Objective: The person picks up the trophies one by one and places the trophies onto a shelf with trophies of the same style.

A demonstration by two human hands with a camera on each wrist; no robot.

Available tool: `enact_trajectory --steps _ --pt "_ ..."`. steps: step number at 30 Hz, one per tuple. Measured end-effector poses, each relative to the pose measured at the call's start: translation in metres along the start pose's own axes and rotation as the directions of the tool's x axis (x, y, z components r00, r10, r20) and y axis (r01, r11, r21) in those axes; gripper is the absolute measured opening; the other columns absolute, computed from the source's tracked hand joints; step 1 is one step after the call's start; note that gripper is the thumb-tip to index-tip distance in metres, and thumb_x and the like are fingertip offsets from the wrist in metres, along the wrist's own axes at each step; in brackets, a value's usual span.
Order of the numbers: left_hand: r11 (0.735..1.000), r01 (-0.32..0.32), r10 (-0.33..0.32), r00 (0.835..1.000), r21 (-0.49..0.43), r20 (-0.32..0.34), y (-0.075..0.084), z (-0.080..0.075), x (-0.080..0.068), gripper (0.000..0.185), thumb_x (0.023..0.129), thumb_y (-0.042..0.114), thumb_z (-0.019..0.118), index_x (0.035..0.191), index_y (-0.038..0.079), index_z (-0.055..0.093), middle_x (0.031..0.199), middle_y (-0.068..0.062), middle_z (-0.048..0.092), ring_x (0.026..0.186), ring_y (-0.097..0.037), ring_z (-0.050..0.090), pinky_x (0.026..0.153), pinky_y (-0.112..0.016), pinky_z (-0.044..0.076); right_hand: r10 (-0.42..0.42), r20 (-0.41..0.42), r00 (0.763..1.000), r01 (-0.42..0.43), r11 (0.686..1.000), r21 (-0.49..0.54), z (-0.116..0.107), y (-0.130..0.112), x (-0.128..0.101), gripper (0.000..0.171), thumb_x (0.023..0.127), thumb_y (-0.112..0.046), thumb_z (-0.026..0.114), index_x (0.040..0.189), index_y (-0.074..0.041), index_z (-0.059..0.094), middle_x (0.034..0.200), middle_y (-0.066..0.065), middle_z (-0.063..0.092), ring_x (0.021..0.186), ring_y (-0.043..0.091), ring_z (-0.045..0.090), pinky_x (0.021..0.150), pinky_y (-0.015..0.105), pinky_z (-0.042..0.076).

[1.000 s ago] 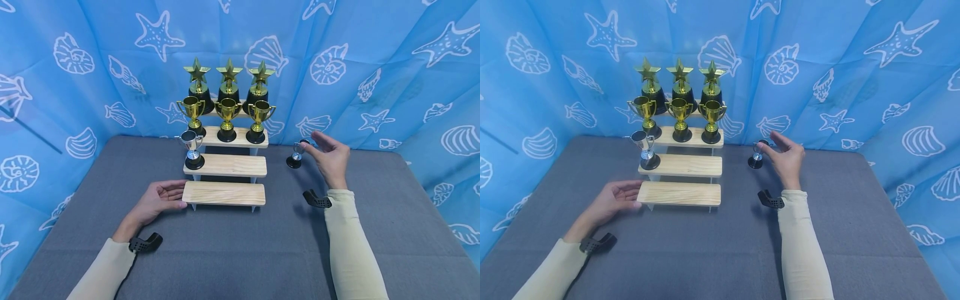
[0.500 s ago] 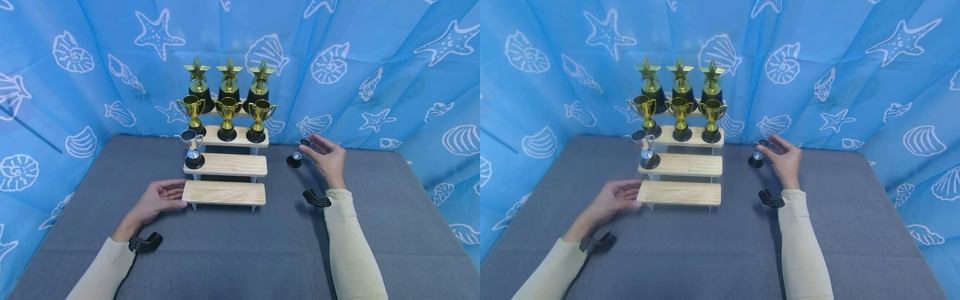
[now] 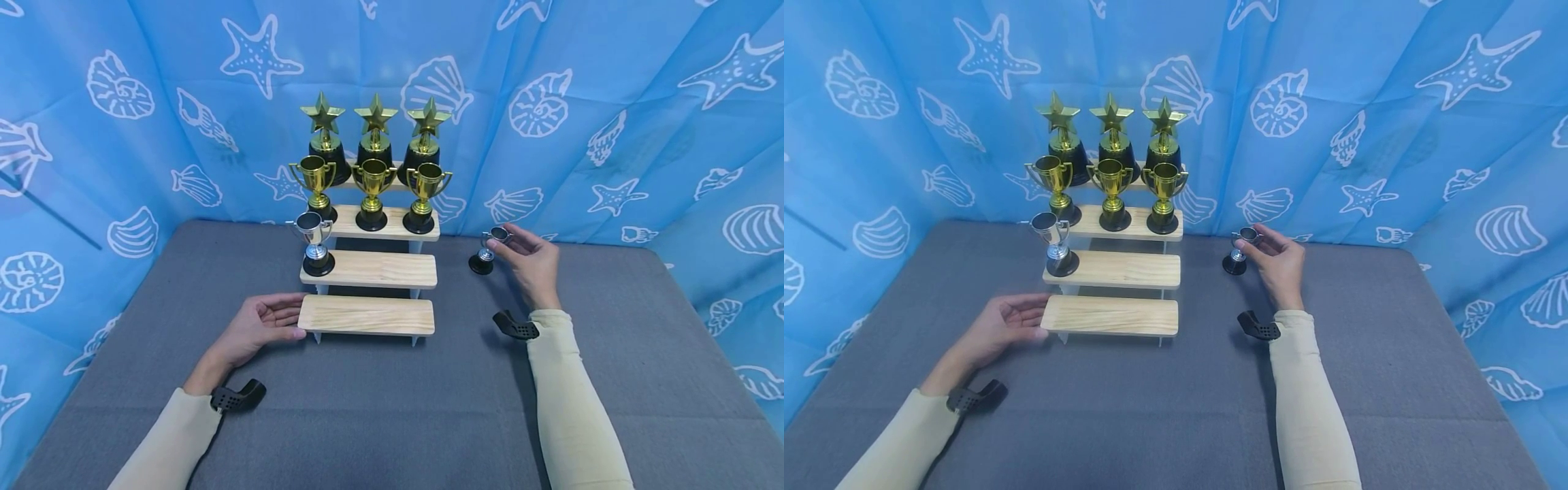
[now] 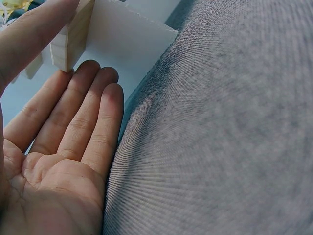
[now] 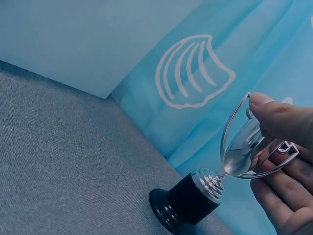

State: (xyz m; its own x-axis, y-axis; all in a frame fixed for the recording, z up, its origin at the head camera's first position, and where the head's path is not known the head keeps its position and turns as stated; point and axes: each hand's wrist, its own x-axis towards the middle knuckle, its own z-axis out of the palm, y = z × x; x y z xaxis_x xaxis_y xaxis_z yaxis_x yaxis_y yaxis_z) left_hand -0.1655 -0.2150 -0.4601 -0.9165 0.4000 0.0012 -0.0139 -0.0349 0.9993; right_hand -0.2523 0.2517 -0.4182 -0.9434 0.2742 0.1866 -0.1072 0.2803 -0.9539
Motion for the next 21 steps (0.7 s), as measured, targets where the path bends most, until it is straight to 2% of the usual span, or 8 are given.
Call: enact_trajectory --steps 9,13,16,21 --pt "1.0 0.003 -0.003 1.0 0.0 -0.002 -0.001 0.0 0.0 0.069 0.083 -0.011 0.076 0.142 -0.019 0.041 0.143 -0.036 0.048 0.119 -0.015 0.064 0.1 -0.032 0.054 0.067 -0.019 0.998 -0.063 0.988 0.143 0.004 0.0 0.0 0.054 0.083 -0.011 0.085 0.132 0.0 0.066 0.118 0.009 0.07 0.103 0.01 0.066 0.087 0.016 0.057" --pt "1.0 0.0 0.0 1.0 -0.005 0.001 -0.001 0.0 0.0 0.069 0.083 -0.011 0.076 0.142 -0.019 0.041 0.143 -0.036 0.048 0.119 -0.015 0.064 0.101 -0.032 0.054 0.099 -0.014 0.995 -0.095 0.98 0.175 0.005 0.001 0.0 0.055 0.083 -0.01 0.085 0.132 0.002 0.065 0.115 0.009 0.069 0.103 0.012 0.066 0.086 0.017 0.057" --pt "1.0 0.003 -0.003 1.0 -0.005 0.0 -0.001 0.0 0.0 0.069 0.083 -0.011 0.076 0.142 -0.019 0.041 0.143 -0.036 0.048 0.119 -0.015 0.064 0.101 -0.032 0.054 0.113 -0.006 0.994 -0.111 0.98 0.167 0.005 0.003 0.0 0.054 0.083 -0.009 0.085 0.131 0.003 0.065 0.109 0.003 0.07 0.102 0.01 0.066 0.086 0.016 0.057" --pt "1.0 0.011 -0.011 1.0 -0.001 -0.002 0.0 0.0 0.0 0.069 0.083 -0.01 0.076 0.142 -0.019 0.041 0.143 -0.036 0.048 0.119 -0.015 0.064 0.1 -0.031 0.054 0.119 0.027 0.992 -0.122 0.973 0.195 0.005 0.011 0.002 0.043 0.083 -0.007 0.085 0.121 0.003 0.069 0.097 -0.003 0.073 0.096 0.009 0.069 0.084 0.016 0.057"
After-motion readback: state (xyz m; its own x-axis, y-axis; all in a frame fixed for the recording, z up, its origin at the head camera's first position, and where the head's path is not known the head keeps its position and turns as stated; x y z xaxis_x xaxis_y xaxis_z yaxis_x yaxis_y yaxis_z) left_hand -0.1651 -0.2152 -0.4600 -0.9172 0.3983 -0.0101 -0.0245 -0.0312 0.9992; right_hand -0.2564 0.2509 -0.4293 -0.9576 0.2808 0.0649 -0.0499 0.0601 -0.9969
